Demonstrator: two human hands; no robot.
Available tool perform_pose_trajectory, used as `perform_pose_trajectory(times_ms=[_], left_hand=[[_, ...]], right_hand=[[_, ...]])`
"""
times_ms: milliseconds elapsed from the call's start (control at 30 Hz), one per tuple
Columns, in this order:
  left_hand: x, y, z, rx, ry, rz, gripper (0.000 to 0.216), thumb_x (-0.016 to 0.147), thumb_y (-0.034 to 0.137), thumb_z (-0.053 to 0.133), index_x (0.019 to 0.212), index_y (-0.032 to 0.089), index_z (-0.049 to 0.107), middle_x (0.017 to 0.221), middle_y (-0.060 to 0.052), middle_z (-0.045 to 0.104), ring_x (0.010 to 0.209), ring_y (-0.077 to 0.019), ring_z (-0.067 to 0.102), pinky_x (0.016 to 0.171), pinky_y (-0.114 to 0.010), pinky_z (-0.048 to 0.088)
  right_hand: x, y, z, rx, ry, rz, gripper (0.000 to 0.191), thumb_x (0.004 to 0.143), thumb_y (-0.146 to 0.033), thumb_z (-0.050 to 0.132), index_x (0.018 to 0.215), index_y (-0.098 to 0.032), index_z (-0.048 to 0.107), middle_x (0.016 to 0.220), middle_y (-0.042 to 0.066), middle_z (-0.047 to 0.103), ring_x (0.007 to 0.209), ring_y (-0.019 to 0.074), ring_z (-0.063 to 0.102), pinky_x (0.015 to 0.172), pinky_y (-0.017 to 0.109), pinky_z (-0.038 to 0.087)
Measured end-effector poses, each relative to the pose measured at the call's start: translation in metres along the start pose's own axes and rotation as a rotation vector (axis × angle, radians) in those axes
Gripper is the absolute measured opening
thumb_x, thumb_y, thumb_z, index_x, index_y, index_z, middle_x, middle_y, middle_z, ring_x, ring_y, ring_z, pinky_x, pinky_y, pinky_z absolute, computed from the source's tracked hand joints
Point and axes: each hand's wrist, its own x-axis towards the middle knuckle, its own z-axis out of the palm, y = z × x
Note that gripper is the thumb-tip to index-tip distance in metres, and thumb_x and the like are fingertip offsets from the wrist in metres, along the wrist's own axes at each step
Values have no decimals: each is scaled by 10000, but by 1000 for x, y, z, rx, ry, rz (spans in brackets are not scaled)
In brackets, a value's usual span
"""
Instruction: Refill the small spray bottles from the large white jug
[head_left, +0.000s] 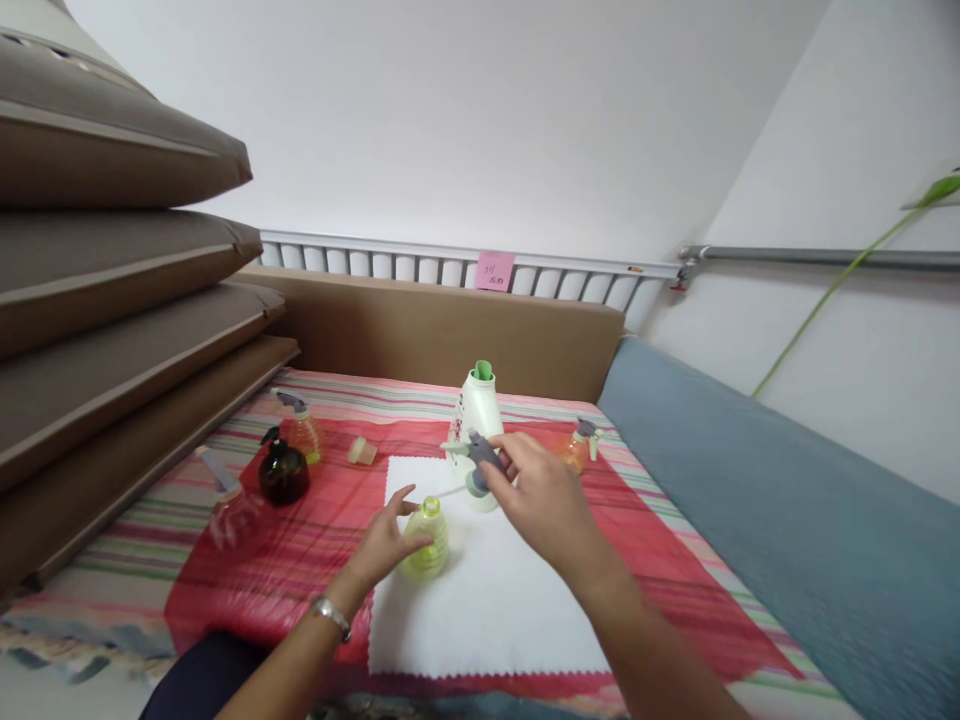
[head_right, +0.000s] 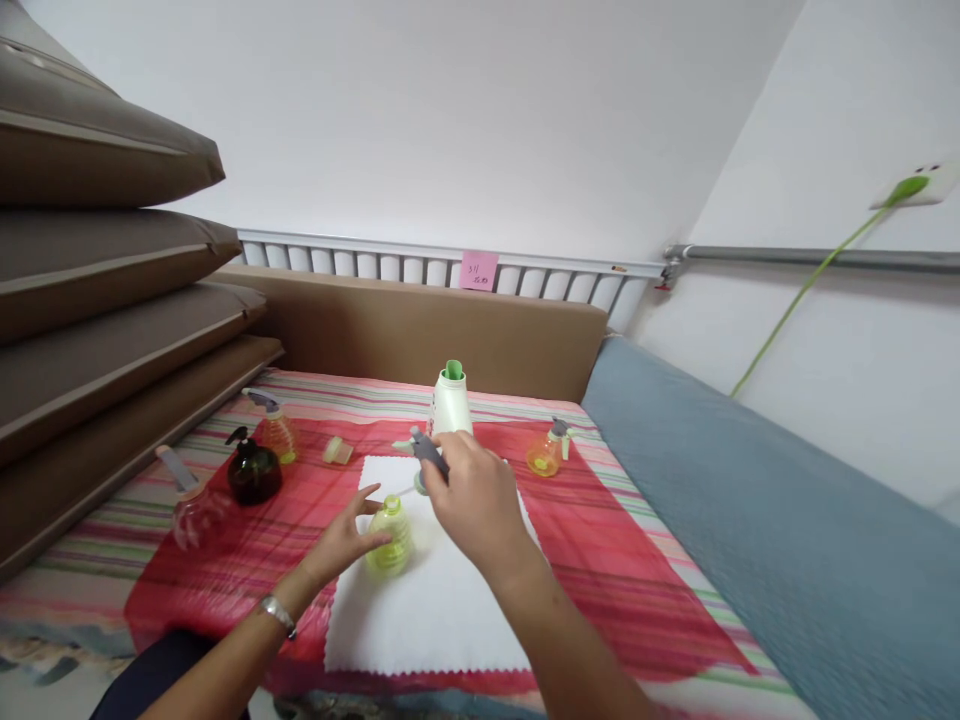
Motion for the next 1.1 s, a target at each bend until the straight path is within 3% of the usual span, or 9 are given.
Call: perform_pose_trajectory(times_ms=[133, 533, 633, 900, 1100], left_hand=[[0, 1, 3, -20, 6, -4, 773, 610, 360, 775, 1289, 206, 438, 1050, -93, 656, 1024, -254, 595, 943, -416, 408], [-2, 3, 3, -25, 7, -14, 761, 609, 330, 780, 1282, 206, 446, 1037, -80, 658, 1003, -237, 602, 939, -396, 424], [-3, 4, 5, -12, 19, -17, 750, 598, 319, 781, 1270, 214, 465, 1039, -72, 659, 995, -237, 604, 933, -392, 435], [-8, 3, 11, -16, 52, 33, 481, 623, 301, 757, 1075, 195, 629, 1095, -82, 656, 978, -237, 589, 918, -378, 438], [-10, -2, 12, -29, 77, 37, 493, 627, 295, 760, 1088, 187, 627, 1105, -91, 653, 962, -234, 588, 904, -376, 442]], right_hand=[[10, -1, -11, -70, -49, -11, 126, 810, -285, 523, 878, -238, 619, 768, -16, 629, 663, 150, 575, 556, 246, 305], [17, -12, -1, -119, -136, -74, 88, 818, -256, 524, 824, -228, 608, 773, -17, 629, 653, 138, 571, 527, 239, 262], [19, -12, 17, -143, -182, -75, 104, 823, -267, 521, 852, -228, 614, 811, 7, 655, 701, 165, 595, 540, 248, 277], [10, 8, 95, -78, -239, -13, 125, 775, -231, 547, 868, -228, 630, 880, 31, 685, 772, 196, 628, 614, 261, 381], [6, 18, 112, 50, -210, 53, 122, 796, -259, 529, 856, -217, 628, 860, 29, 667, 794, 177, 627, 689, 259, 435]])
